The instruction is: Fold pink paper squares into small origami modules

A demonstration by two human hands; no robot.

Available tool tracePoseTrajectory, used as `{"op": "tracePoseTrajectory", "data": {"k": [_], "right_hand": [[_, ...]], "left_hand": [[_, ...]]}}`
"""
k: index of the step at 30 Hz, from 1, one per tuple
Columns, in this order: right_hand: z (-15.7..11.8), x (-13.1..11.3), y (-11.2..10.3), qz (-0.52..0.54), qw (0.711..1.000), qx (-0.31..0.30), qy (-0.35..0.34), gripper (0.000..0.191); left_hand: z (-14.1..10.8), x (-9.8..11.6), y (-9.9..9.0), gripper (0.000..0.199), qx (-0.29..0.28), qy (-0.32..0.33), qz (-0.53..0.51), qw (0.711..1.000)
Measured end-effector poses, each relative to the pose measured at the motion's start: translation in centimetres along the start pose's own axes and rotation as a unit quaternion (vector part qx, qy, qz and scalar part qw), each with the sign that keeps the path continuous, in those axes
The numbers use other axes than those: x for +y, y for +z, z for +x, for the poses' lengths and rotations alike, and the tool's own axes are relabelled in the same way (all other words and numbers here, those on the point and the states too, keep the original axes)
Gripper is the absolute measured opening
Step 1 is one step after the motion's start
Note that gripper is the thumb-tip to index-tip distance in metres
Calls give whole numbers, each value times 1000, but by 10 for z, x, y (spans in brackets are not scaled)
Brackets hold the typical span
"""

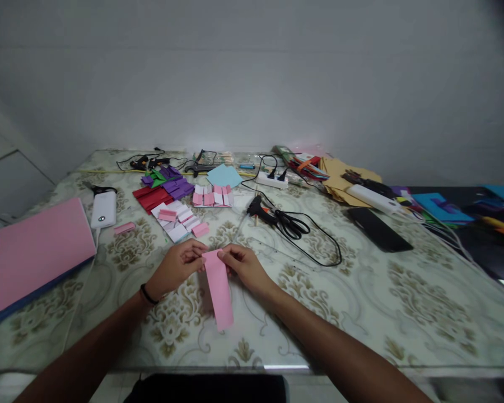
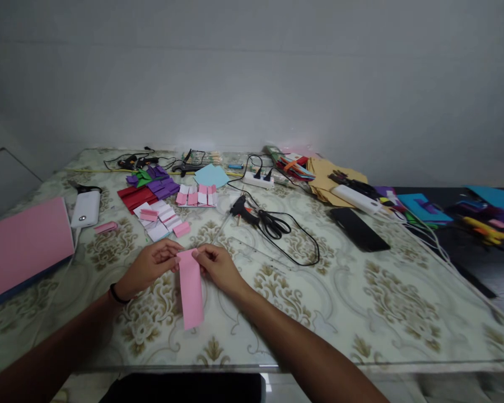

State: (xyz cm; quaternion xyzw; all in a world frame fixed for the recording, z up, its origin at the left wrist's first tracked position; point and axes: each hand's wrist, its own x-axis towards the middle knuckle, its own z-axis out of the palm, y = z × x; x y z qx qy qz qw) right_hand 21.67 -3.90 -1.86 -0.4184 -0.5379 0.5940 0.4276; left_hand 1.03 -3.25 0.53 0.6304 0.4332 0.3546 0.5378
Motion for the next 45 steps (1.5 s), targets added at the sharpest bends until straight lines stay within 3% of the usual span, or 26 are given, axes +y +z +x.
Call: {"op": "tracePoseTrajectory", "data": {"k": [21, 32, 45], "right_hand": [[-1, -2, -2, -35, 999, -10, -19, 37], [0, 1, -2, -72, 997, -23, -13, 47], [-1, -4, -1, -89, 996, -27, -12, 52]], "left_hand": [[-1, 3, -1, 20, -6, -12, 20, 1000], [-2, 3, -2, 21, -1, 12, 30, 999], [-1, 5, -2, 22, -3, -8, 18, 1000]]}}
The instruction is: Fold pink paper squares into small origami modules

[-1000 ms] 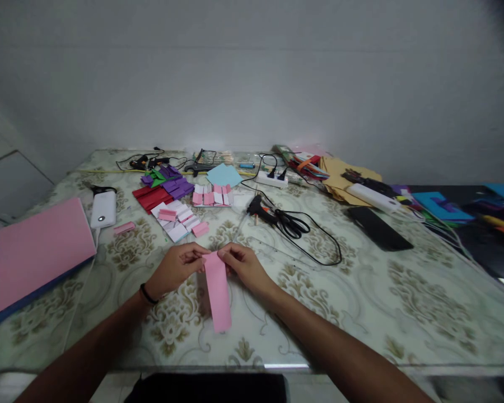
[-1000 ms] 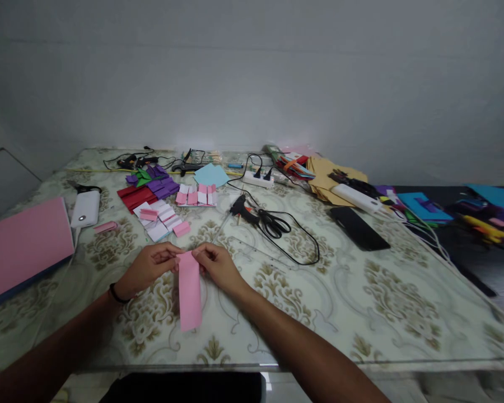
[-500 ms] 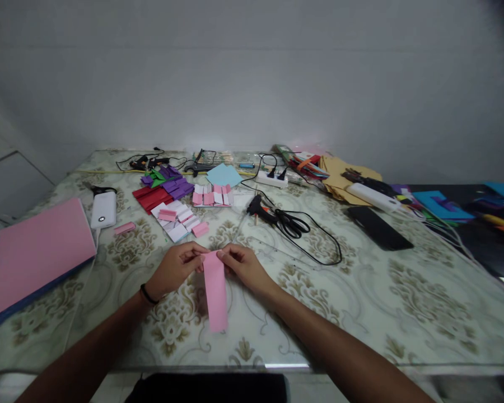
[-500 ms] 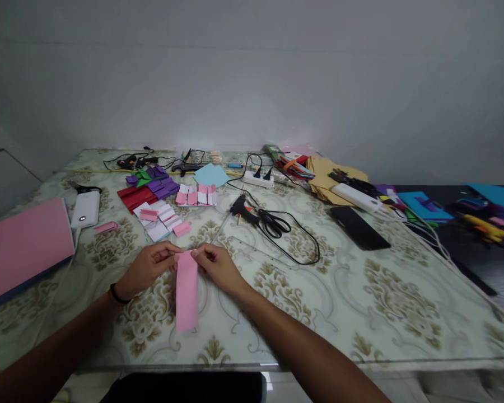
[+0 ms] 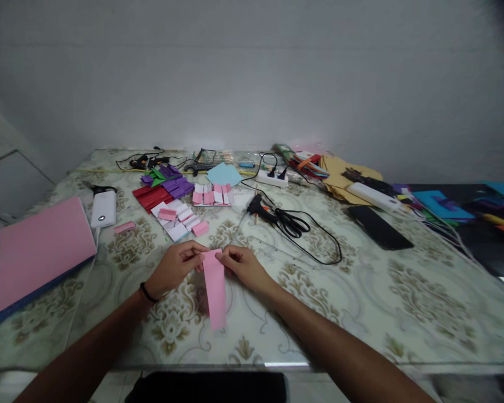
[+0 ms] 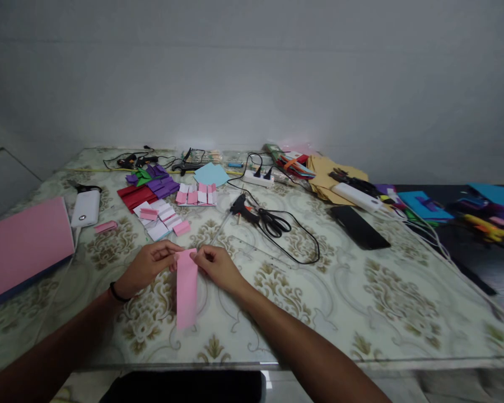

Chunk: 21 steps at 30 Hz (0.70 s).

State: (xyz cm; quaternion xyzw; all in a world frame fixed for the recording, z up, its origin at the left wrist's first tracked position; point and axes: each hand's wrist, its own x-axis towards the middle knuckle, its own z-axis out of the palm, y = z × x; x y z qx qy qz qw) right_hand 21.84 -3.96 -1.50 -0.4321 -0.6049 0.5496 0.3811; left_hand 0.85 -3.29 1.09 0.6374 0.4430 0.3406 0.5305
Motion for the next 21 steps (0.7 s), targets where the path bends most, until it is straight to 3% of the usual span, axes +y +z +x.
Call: {"op": "tracePoseTrajectory", "data": {"k": [9, 14, 18, 21], "right_hand": [[0, 3, 0, 2, 1000, -11, 5, 50], [1, 5, 1, -6, 1000, 7, -14, 51], [1, 5, 0, 0, 1000, 25, -17, 51], [1, 4, 0, -7, 999, 34, -23, 51]], "left_hand": [[2, -1, -2, 22, -21, -4, -16, 1000], [3, -4, 0, 33, -51, -21, -45, 997], [2, -7, 0, 17, -94, -46, -10, 994], [1, -10, -1, 24, -114, -50, 22, 992]]}}
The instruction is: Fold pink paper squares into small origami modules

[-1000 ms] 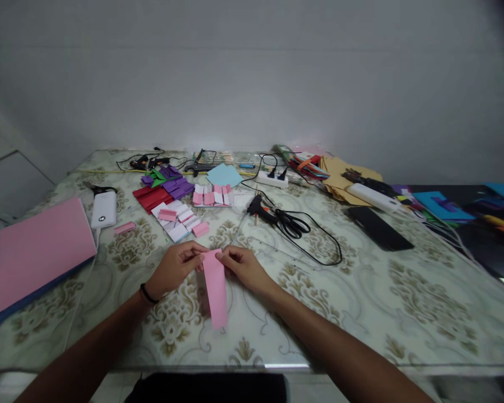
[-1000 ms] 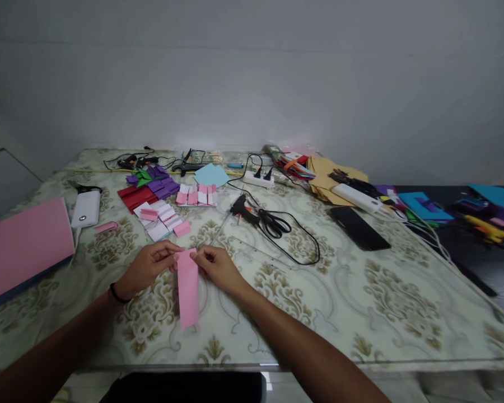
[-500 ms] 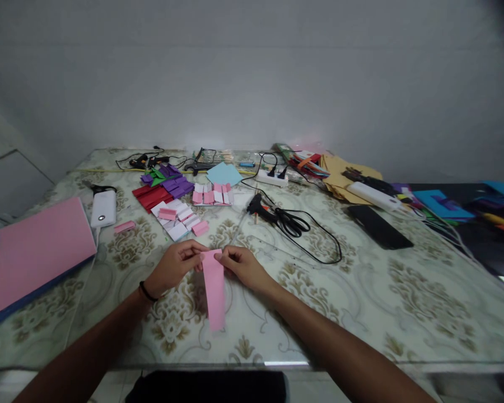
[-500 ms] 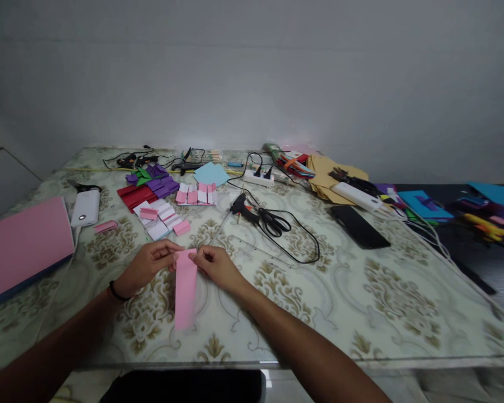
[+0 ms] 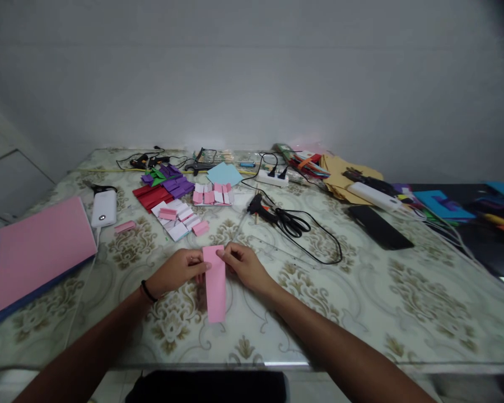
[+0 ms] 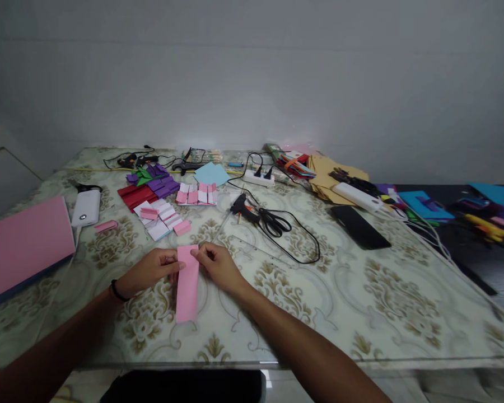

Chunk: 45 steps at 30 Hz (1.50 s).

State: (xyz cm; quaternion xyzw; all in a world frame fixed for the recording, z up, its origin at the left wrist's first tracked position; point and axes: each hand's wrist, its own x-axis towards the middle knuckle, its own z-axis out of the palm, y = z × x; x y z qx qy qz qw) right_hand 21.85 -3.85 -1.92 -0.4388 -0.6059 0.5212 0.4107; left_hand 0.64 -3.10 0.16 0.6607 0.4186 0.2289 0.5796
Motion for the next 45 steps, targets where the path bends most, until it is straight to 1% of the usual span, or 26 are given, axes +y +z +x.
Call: {"op": "tracePoseTrajectory", "data": {"k": [4, 10, 19, 25, 30, 41, 45], "right_hand": [[0, -1, 0, -14, 1000, 3, -9, 50], [0, 1, 0, -9, 1000, 12, -10, 50], [1, 0, 0, 0, 1000, 8, -9, 50], [-1, -3, 0, 24, 1000, -7, -2, 46], [-1, -2, 0, 37, 999, -11, -1, 43], [-1, 1, -1, 1, 1000, 12, -17, 45], [0, 3, -1, 16, 1000, 3, -9, 43]], "left_hand": [[0, -2, 0, 29, -8, -11, 2, 1000], [1, -1, 1, 37, -10, -36, 17, 999], [-1, -1, -1, 36, 14, -22, 61, 998], [-1, -3, -2, 36, 28, 2, 87, 996], [-1, -2, -1, 36, 26, 2, 87, 996], [0, -2, -1, 35, 22, -3, 79, 997], [0, -2, 0, 34, 29, 1, 77, 997]]}}
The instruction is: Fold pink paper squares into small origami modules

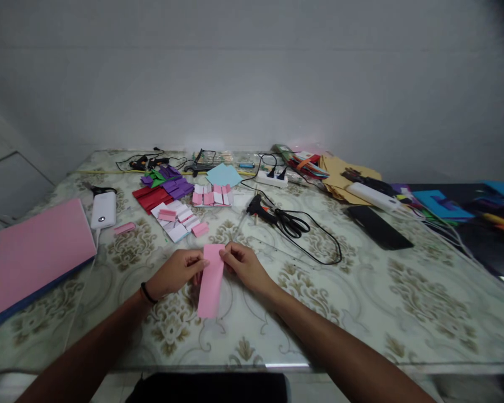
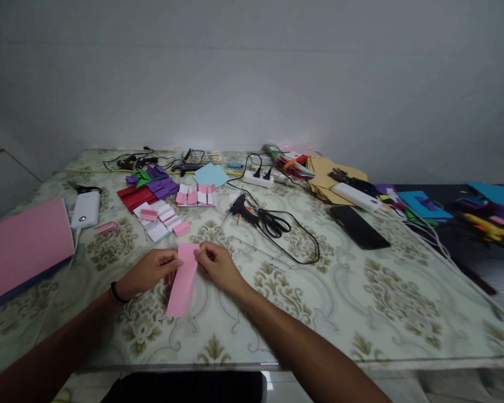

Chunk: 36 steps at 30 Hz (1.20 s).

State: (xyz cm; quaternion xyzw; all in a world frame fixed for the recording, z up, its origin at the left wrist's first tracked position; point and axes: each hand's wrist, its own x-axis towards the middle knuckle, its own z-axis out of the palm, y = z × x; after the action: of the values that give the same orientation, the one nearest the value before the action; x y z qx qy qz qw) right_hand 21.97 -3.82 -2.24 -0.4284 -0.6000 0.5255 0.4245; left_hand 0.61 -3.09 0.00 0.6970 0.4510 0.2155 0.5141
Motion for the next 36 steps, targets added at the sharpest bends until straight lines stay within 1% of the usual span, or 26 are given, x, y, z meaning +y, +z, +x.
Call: {"op": "tracePoseTrajectory", "data": {"k": [3, 6, 10, 14, 17, 19, 21, 24, 27, 30, 36], "right_hand": [[0, 0, 1, 9, 999, -23, 22, 43], [0, -1, 2, -1, 999, -35, 32, 47], [-1, -2, 2, -14, 1000, -20, 17, 49], [0, -1, 2, -22, 1000, 4, 7, 49], [1, -1, 1, -23, 999, 19, 11, 49], [1, -1, 0, -21, 999, 23, 18, 49], [1, -2, 0, -15, 1000, 11, 24, 49], [1, -4, 0, -4, 999, -24, 36, 50], [0, -5, 1, -4, 998, -41, 40, 51], [0, -4, 0, -12, 999, -36, 29, 52], [1, -1, -1, -29, 1000, -1, 11, 52]], "left_hand": [[0, 2, -1, 34, 13, 7, -7, 1000], [0, 3, -1, 32, 21, 6, -22, 1000], [1, 3, -2, 29, 11, -2, -37, 999], [1, 0, 0, 32, -12, -19, -40, 999], [0, -1, 1, 34, -31, -34, -40, 998], [0, 0, 1, 35, -31, -39, -37, 998], [0, 1, 1, 34, -15, -34, -29, 999], [-1, 2, 0, 33, 9, -16, -17, 1000], [0, 4, -1, 33, 15, -9, -16, 1000], [0, 4, -1, 33, 8, -12, -26, 1000], [0, 2, 0, 35, -27, -33, -47, 998]]}}
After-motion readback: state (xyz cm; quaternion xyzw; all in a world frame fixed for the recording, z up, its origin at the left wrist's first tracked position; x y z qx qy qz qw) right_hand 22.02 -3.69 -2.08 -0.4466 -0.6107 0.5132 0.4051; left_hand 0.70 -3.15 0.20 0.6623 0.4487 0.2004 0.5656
